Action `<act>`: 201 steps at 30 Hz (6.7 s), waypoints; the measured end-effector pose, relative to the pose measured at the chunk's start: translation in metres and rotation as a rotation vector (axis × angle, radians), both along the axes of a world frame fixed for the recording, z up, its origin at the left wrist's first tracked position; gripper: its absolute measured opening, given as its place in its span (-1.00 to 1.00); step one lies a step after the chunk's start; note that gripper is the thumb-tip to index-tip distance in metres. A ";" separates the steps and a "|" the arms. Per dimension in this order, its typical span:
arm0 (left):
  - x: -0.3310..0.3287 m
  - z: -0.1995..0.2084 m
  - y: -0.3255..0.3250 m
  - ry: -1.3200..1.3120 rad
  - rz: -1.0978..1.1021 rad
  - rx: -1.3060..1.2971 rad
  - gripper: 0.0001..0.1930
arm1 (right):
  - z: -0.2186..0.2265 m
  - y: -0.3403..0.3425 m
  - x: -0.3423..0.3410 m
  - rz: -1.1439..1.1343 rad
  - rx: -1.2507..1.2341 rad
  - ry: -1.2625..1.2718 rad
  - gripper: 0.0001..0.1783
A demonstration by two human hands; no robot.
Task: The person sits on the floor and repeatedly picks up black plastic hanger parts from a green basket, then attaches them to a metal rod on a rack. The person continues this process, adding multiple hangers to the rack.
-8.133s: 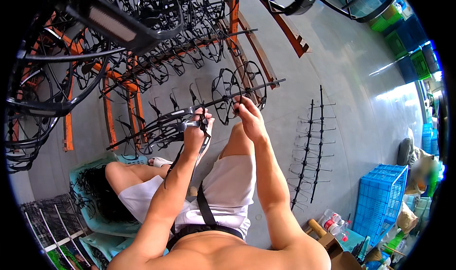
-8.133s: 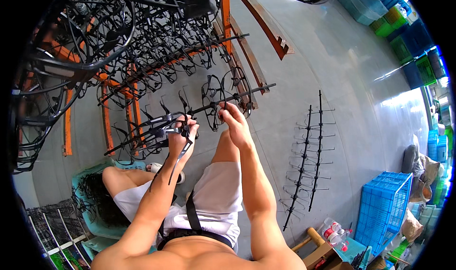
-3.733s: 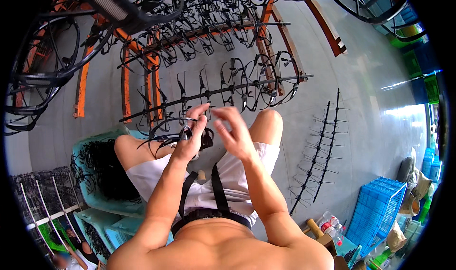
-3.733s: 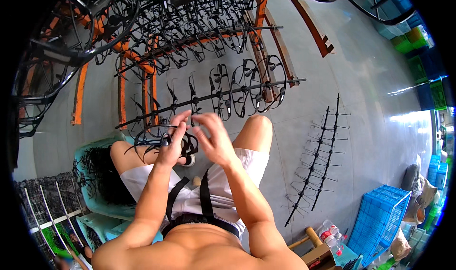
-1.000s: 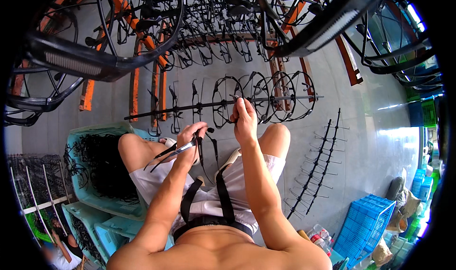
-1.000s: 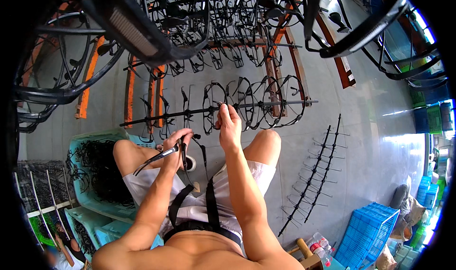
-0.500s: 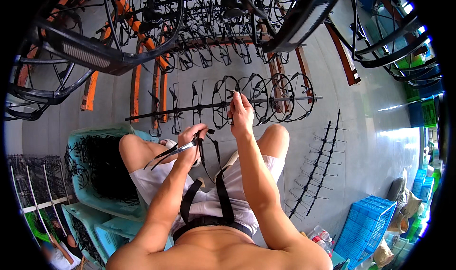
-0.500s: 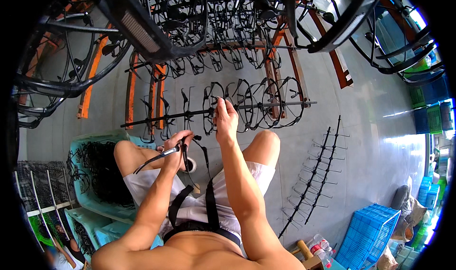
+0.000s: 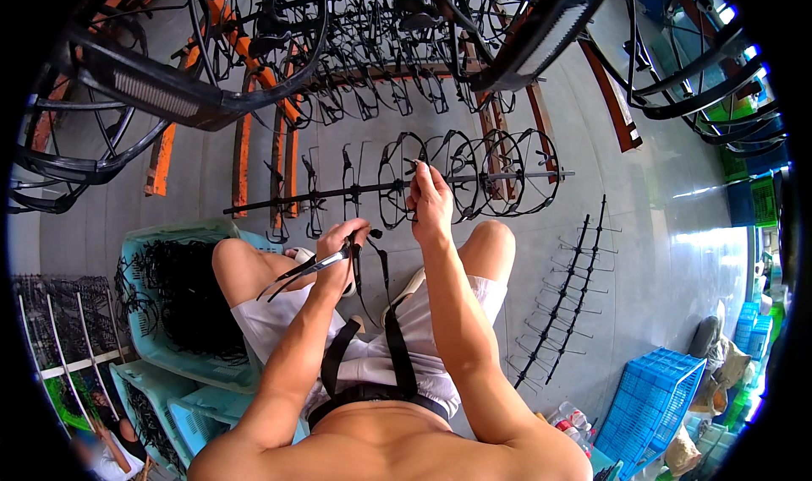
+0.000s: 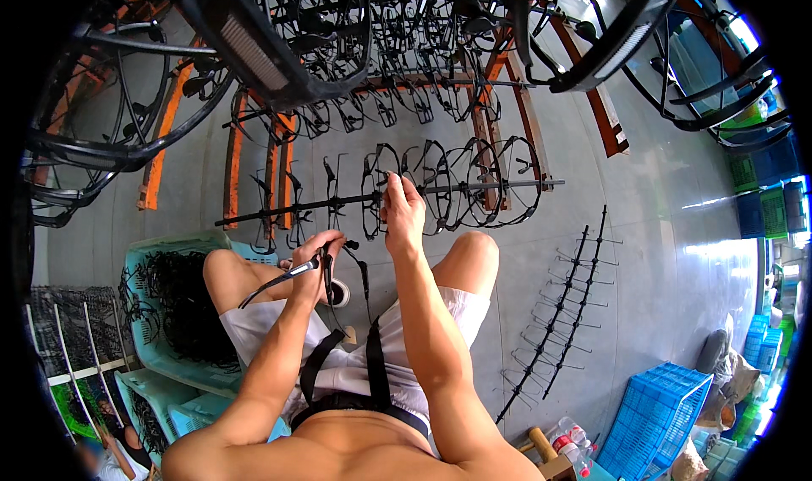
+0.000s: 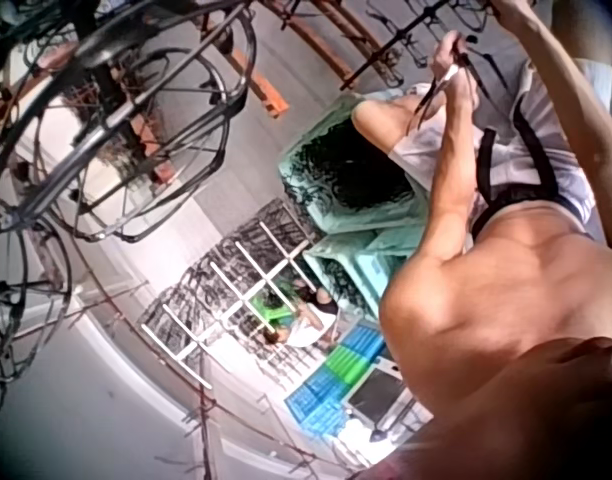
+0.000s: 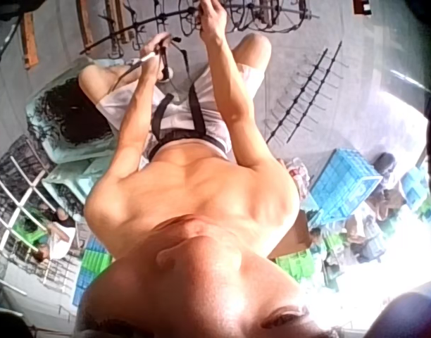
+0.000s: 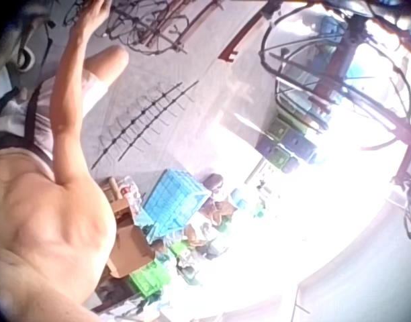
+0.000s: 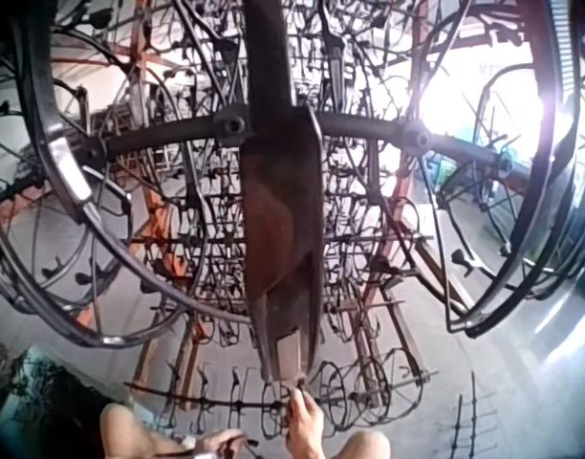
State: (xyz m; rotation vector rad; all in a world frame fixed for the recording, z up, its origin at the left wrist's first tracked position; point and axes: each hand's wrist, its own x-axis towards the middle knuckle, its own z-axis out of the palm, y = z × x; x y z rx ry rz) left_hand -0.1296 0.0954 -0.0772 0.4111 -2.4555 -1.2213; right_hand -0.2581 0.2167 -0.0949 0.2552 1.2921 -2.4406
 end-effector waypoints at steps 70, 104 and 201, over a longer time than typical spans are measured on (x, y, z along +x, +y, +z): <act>-0.003 0.005 -0.010 0.060 0.029 0.106 -0.84 | -0.007 -0.045 0.056 0.021 0.226 0.241 -0.64; 0.049 0.063 -0.041 -0.013 -0.232 0.227 -0.36 | 0.060 -0.010 0.124 0.822 -0.023 0.343 -0.66; 0.279 0.047 -0.142 0.188 0.798 0.053 -0.86 | 0.014 -0.255 0.310 1.306 -0.238 -0.387 -0.51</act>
